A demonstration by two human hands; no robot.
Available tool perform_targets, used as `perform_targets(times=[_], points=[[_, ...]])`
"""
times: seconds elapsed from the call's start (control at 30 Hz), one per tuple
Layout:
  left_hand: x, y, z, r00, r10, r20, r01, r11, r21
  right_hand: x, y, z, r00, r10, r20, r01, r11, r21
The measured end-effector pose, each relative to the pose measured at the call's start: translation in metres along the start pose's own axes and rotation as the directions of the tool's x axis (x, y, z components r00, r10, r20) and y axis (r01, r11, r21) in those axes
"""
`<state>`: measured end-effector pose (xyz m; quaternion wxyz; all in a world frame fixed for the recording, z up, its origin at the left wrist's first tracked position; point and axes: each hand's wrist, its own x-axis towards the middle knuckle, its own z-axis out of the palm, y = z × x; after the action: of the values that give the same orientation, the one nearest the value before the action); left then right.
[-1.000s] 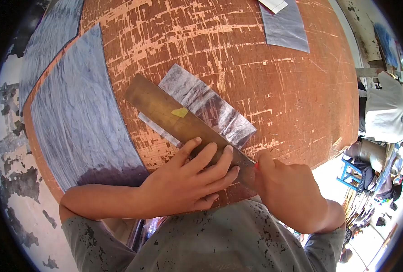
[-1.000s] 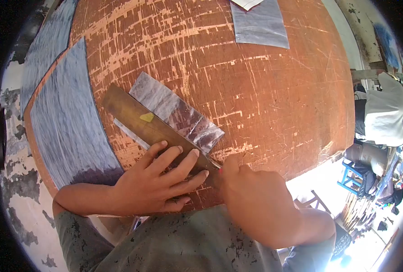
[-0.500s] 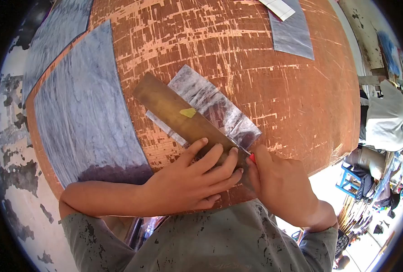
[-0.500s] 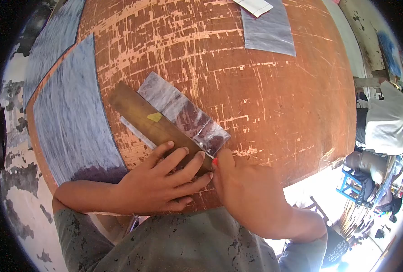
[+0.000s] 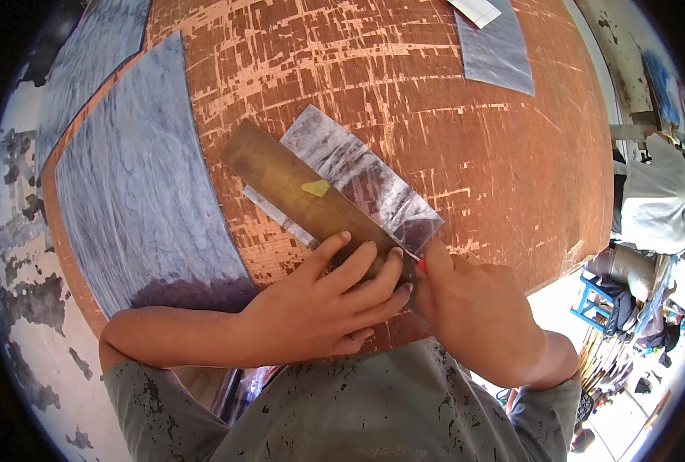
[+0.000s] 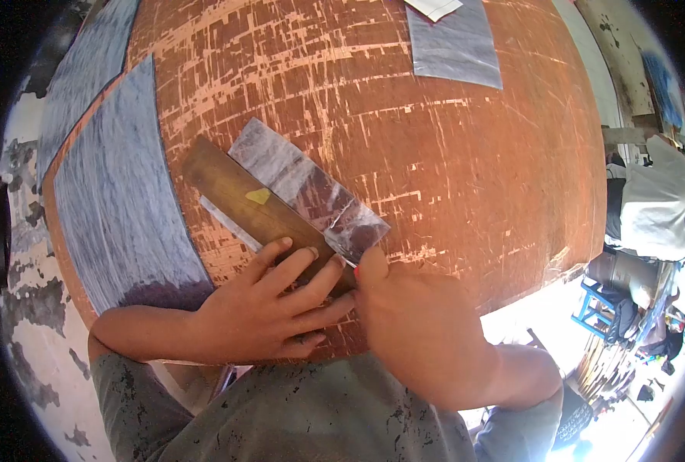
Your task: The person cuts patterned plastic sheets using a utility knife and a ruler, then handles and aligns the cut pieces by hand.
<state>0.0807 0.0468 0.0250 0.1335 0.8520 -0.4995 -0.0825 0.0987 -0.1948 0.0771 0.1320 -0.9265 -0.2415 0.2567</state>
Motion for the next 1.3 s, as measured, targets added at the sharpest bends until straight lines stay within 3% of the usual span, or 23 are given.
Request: perform_targets(times=[0.2, 0.3, 0.37, 0.4, 0.7, 0.8, 0.87, 1.3], points=[[-0.001, -0.001, 0.001, 1.0, -0.008, 0.009, 0.009, 1.0, -0.009, -0.002, -0.003, -0.013, 0.982, 0.049, 0.18, -0.032, 0.995, -0.094], [-0.001, -0.001, 0.001, 1.0, -0.012, 0.01, 0.012, 1.0, -0.009, -0.015, 0.004, -0.01, 0.975, -0.034, 0.22, 0.07, 0.985, -0.156], [-0.001, 0.0, 0.002, 1.0, -0.014, 0.009, 0.014, 1.0, -0.011, -0.019, 0.0, -0.021, 0.943, 0.159, 0.293, -0.148, 0.987, -0.062], [-0.002, -0.001, 0.002, 1.0, -0.014, 0.006, 0.015, 1.0, -0.013, -0.022, 0.002, -0.018, 0.943, 0.159, 0.293, -0.147, 0.987, -0.062], [-0.003, -0.001, 0.002, 1.0, -0.007, 0.004, 0.008, 0.999, -0.032, -0.032, 0.005, -0.016, 0.975, 0.116, 0.189, -0.105, 0.992, -0.068], [-0.002, -0.001, 0.001, 1.0, -0.005, 0.003, 0.005, 0.999, -0.034, -0.035, -0.002, -0.021, 0.983, 0.162, 0.091, -0.162, 0.987, -0.008], [-0.001, 0.0, 0.0, 1.0, -0.001, 0.007, 0.001, 1.0, -0.019, -0.022, 0.0, -0.005, 0.989, 0.092, -0.118, -0.081, 0.992, 0.095], [-0.002, -0.002, 0.003, 1.0, 0.002, -0.005, -0.002, 1.0, 0.002, -0.001, 0.002, 0.01, 0.996, 0.037, -0.08, -0.032, 0.998, 0.058]])
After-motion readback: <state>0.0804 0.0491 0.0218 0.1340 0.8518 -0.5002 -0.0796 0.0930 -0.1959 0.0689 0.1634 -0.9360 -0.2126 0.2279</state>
